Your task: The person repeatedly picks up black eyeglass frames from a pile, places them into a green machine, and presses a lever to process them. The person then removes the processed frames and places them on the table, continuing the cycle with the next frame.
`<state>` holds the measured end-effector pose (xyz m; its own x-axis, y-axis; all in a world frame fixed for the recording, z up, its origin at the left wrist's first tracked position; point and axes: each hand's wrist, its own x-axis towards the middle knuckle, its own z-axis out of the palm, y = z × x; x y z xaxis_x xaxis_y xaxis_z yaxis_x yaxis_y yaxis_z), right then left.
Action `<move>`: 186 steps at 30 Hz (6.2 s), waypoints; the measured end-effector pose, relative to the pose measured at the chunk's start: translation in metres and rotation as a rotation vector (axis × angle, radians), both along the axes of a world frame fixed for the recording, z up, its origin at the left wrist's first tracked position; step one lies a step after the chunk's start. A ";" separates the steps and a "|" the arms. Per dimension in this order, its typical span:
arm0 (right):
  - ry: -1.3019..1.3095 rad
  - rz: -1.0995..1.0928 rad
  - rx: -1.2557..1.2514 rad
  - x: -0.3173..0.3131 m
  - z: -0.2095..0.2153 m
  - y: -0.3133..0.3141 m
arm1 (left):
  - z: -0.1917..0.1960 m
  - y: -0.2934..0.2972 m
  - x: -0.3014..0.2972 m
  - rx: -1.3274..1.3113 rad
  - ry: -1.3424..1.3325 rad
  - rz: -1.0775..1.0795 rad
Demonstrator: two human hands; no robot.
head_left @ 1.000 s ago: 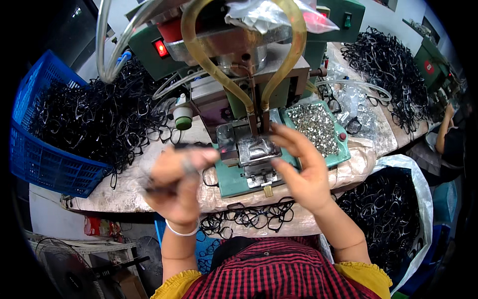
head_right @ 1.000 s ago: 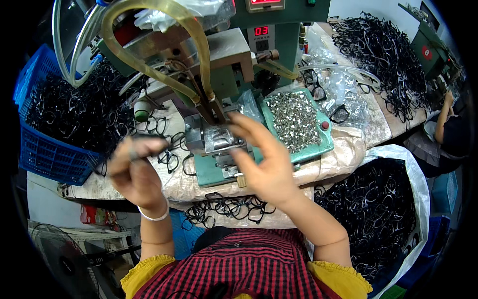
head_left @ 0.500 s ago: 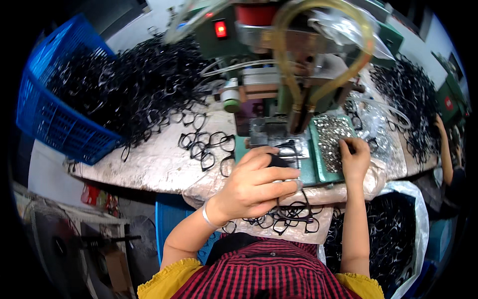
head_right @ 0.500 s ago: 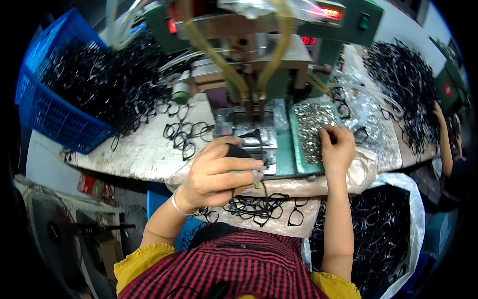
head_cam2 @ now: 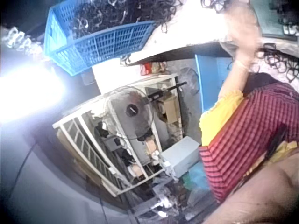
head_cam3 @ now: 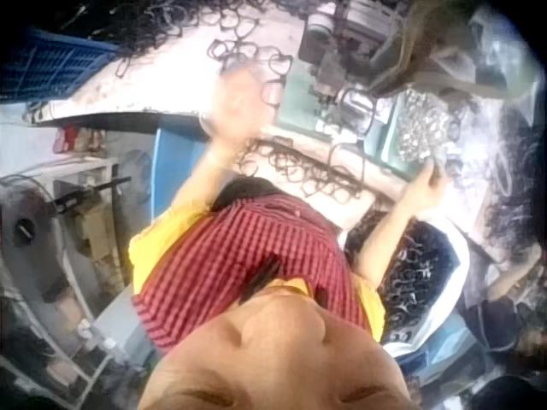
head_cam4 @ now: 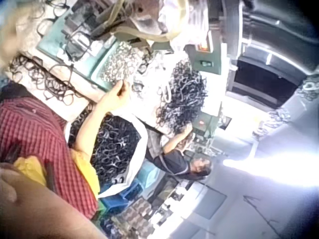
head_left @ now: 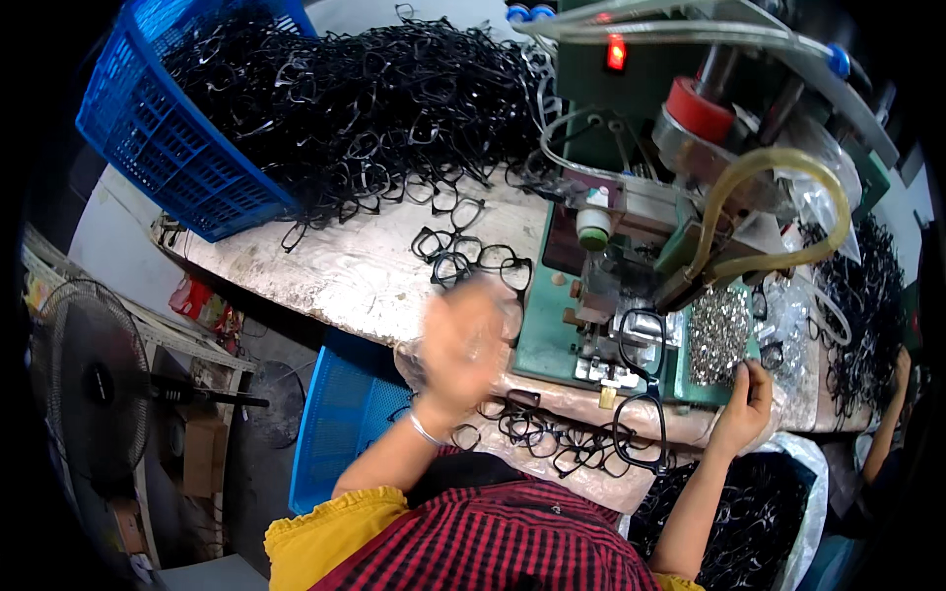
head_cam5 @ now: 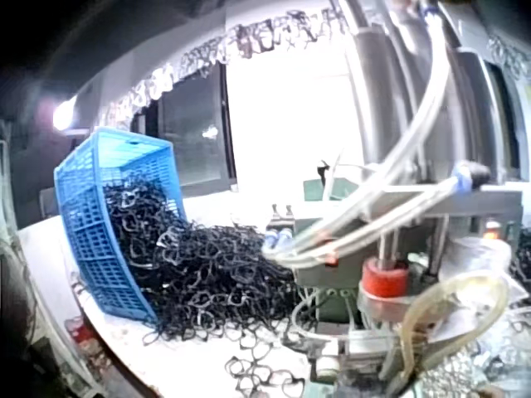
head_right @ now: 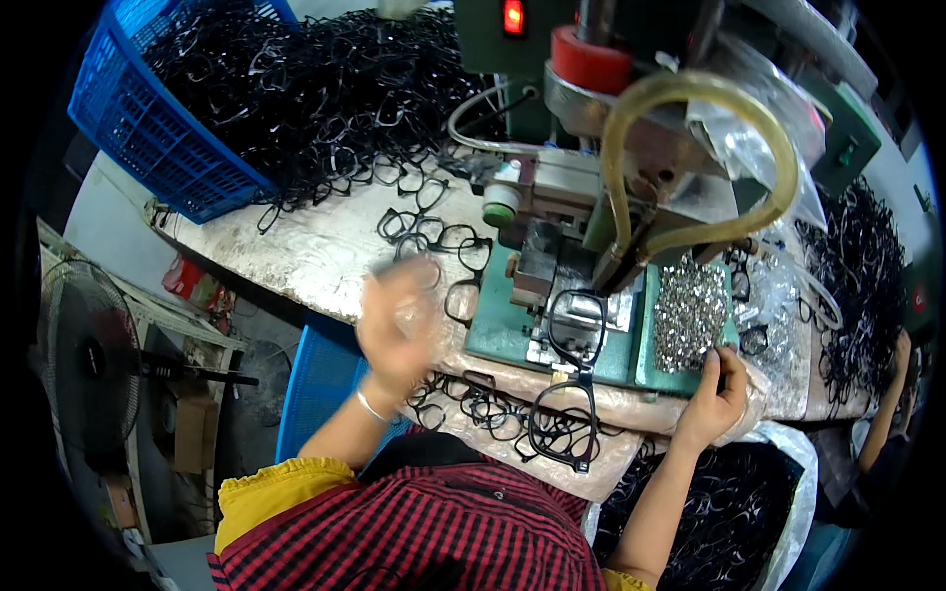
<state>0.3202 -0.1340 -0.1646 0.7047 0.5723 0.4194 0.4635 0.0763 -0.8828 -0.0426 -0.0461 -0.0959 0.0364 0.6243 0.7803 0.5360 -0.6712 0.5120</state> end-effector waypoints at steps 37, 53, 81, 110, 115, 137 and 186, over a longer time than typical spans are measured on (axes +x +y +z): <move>0.388 0.518 0.172 -0.114 0.098 0.064 | -0.026 0.046 -0.037 -0.714 -0.746 -0.349; -0.405 0.299 -0.143 -0.067 0.100 0.035 | 0.094 -0.011 0.046 -1.195 -0.346 -1.252; 0.327 0.021 0.176 -0.010 0.018 0.020 | -0.005 0.004 -0.006 -0.480 -0.073 -0.194; -0.050 0.456 0.096 -0.085 0.111 0.047 | -0.006 0.086 -0.038 -0.833 -0.773 -0.416; 0.237 0.473 0.214 -0.119 0.096 0.072 | -0.045 0.054 -0.020 -0.874 -0.882 -0.478; -0.663 -0.094 -0.439 -0.042 0.058 0.040 | 0.067 -0.014 0.085 -1.852 -0.728 -1.347; -0.086 0.048 -0.145 -0.020 0.036 -0.021 | -0.079 0.105 -0.070 -0.248 0.543 0.201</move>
